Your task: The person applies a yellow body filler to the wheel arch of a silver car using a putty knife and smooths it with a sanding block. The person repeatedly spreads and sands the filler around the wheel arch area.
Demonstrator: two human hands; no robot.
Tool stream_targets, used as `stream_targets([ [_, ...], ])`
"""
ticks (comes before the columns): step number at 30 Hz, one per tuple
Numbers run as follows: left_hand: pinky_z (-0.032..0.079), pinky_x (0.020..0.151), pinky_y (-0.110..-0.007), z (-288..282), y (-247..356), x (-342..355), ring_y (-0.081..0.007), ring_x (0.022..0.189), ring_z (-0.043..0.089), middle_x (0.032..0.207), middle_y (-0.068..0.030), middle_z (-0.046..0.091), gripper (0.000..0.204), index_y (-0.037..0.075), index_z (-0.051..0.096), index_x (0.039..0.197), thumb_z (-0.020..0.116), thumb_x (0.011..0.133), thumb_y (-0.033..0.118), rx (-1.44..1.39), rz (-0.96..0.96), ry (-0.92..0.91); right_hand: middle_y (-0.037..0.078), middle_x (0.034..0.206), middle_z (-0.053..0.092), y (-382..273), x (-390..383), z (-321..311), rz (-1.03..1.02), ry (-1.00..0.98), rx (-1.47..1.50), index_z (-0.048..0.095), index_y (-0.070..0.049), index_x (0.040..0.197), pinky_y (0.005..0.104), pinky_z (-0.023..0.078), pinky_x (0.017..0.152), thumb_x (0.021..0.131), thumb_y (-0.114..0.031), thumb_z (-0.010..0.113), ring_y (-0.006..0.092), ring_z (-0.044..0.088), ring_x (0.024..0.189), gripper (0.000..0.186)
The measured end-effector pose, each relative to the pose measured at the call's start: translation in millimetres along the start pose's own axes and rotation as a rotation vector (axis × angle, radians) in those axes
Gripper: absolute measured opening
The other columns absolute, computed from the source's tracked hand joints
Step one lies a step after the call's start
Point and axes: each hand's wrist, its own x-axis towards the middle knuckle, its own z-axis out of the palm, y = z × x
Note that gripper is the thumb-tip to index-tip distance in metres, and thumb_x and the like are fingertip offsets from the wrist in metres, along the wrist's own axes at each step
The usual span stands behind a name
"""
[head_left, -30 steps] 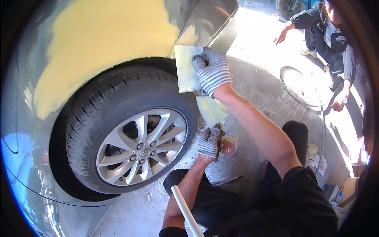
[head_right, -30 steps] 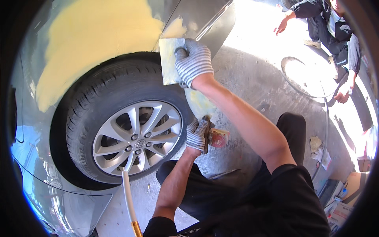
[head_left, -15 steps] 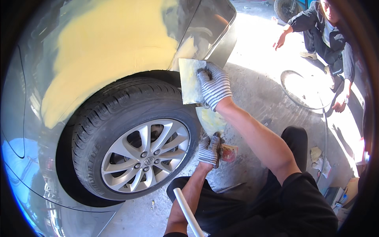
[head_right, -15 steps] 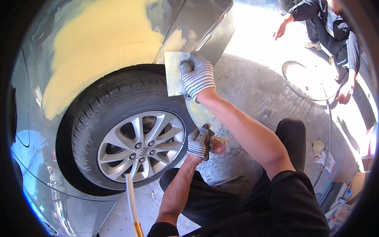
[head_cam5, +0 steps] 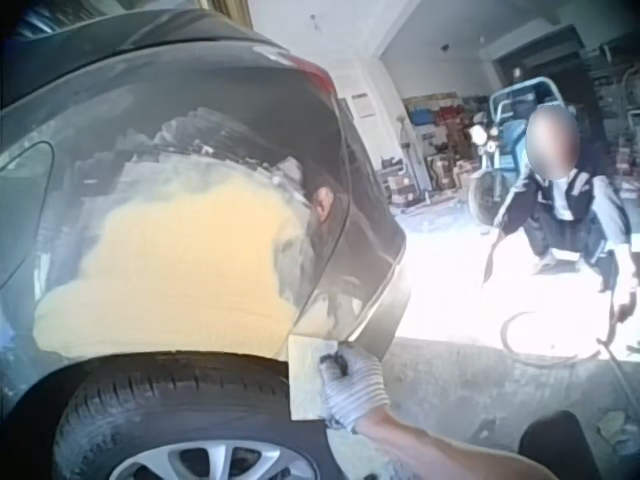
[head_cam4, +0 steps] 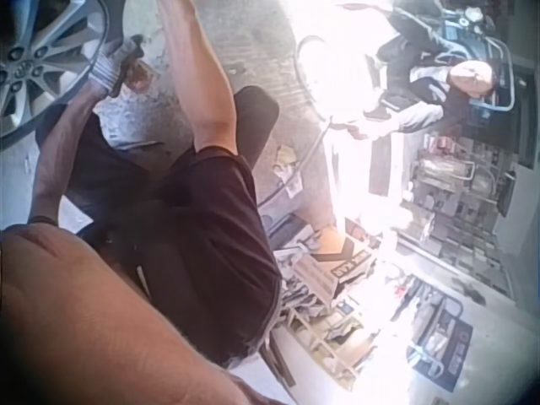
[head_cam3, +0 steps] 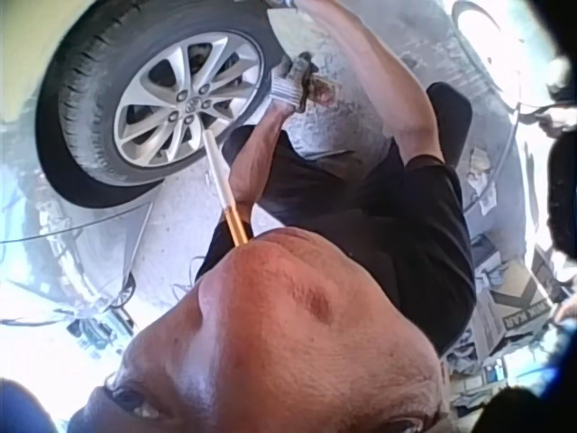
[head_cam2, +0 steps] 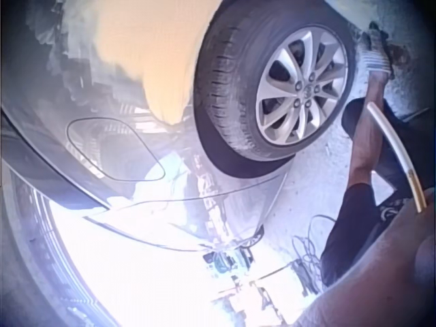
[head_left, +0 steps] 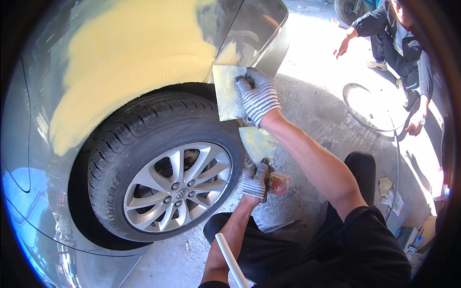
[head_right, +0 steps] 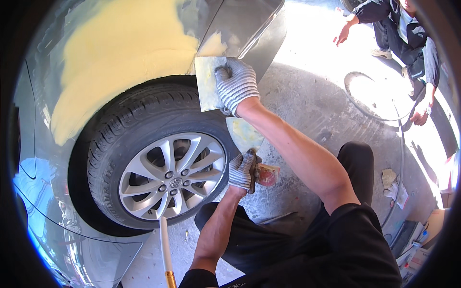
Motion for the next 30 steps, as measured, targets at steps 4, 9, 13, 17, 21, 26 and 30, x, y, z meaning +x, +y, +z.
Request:
stream_targets([
  [4,0.042,0.045,-0.024,2,4,0,-0.0098,0.050,0.051,0.079,-0.0089,0.063,0.029,-0.001,0.060,0.110,0.058,0.097,0.025,0.001,-0.005,-0.030,0.007,0.080,0.064,6,4,1,-0.029,0.000,-0.016,0.064,0.006,0.106,0.0285,0.049,0.065,0.091,-0.010,0.060,0.0112,0.052,0.069,0.023],
  [9,0.042,0.045,-0.024,5,3,-1,-0.0097,0.049,0.050,0.077,-0.0086,0.062,0.027,-0.001,0.060,0.108,0.057,0.098,0.024,0.010,0.044,-0.036,0.009,0.079,0.066,4,-6,6,0.017,-0.018,0.067,0.065,0.005,0.102,0.0291,0.049,0.066,0.090,-0.009,0.059,0.0128,0.056,0.068,0.020],
  [13,0.042,0.044,-0.024,5,2,1,-0.0098,0.049,0.050,0.075,-0.0079,0.062,0.026,-0.001,0.060,0.107,0.057,0.098,0.023,0.011,0.032,-0.026,0.011,0.071,0.064,12,-15,16,-0.047,0.027,0.126,0.065,0.005,0.094,0.0316,0.050,0.061,0.088,-0.005,0.056,0.0146,0.058,0.061,0.015],
  [17,0.041,0.044,-0.024,3,4,0,-0.0097,0.048,0.049,0.073,-0.0068,0.061,0.027,-0.002,0.060,0.105,0.056,0.098,0.023,0.005,0.029,-0.030,0.010,0.067,0.063,15,-21,20,-0.060,0.023,0.089,0.063,0.005,0.090,0.0322,0.050,0.061,0.087,-0.004,0.056,0.0145,0.059,0.062,0.012],
  [21,0.041,0.044,-0.025,1,4,0,-0.0099,0.048,0.049,0.070,-0.0057,0.060,0.028,-0.002,0.061,0.104,0.055,0.098,0.025,0.035,0.005,-0.035,0.011,0.081,0.066,6,-28,15,-0.058,-0.028,-0.014,0.064,0.006,0.102,0.0284,0.050,0.068,0.090,-0.005,0.057,0.0122,0.056,0.070,0.017],
  [26,0.041,0.044,-0.024,7,8,-3,-0.0098,0.048,0.050,0.073,-0.0064,0.062,0.028,-0.001,0.061,0.106,0.057,0.098,0.026,-0.001,-0.004,0.009,0.018,0.078,0.067,-8,-28,0,-0.022,-0.225,-0.198,0.065,0.004,0.096,0.0341,0.053,0.063,0.085,-0.005,0.057,0.0207,0.063,0.064,0.016],
  [30,0.040,0.041,-0.025,-3,-3,3,-0.0097,0.048,0.050,0.080,-0.0074,0.064,0.026,0.002,0.061,0.110,0.059,0.097,0.024,-0.064,-0.005,-0.002,0.023,0.081,0.066,-3,-50,5,-0.205,-0.375,-0.382,0.067,-0.001,0.096,0.0399,0.054,0.072,0.083,-0.010,0.056,0.0341,0.066,0.072,0.019],
])
